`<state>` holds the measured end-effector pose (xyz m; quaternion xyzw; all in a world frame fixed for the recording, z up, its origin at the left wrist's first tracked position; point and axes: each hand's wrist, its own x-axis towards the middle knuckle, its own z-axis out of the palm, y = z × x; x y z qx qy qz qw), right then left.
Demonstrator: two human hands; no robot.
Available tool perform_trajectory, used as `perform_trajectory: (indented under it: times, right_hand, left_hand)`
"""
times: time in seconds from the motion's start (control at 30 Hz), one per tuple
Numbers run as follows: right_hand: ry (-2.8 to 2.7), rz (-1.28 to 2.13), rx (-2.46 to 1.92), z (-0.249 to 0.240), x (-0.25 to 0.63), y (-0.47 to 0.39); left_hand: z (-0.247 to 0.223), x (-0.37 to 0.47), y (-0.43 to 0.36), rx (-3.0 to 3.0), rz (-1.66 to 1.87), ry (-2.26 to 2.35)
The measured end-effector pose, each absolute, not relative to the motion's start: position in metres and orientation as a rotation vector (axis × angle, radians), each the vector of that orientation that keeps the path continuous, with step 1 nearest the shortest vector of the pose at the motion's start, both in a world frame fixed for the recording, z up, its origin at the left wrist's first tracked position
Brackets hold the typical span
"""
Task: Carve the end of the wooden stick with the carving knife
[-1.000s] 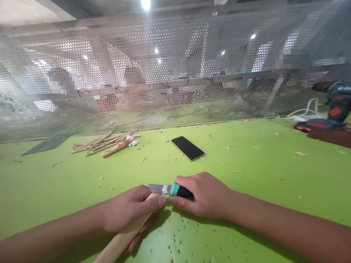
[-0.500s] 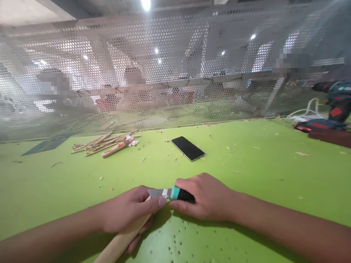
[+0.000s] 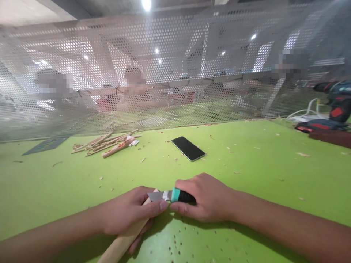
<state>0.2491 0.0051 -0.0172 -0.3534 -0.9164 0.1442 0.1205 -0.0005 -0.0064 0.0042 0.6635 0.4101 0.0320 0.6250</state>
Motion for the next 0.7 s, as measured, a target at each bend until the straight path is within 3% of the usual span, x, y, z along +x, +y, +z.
perform_trajectory:
  times: [0.23, 0.7]
  right_hand:
    - [-2.609, 0.417, -1.209, -0.017, 0.246, 0.004]
    - [-2.551, 0.520, -1.185, -0.013, 0.247, 0.003]
  left_hand:
    - [0.015, 0.007, -0.018, 1.666, 0.105, 1.167]
    - [0.006, 0.003, -0.013, 1.466, 0.163, 1.073]
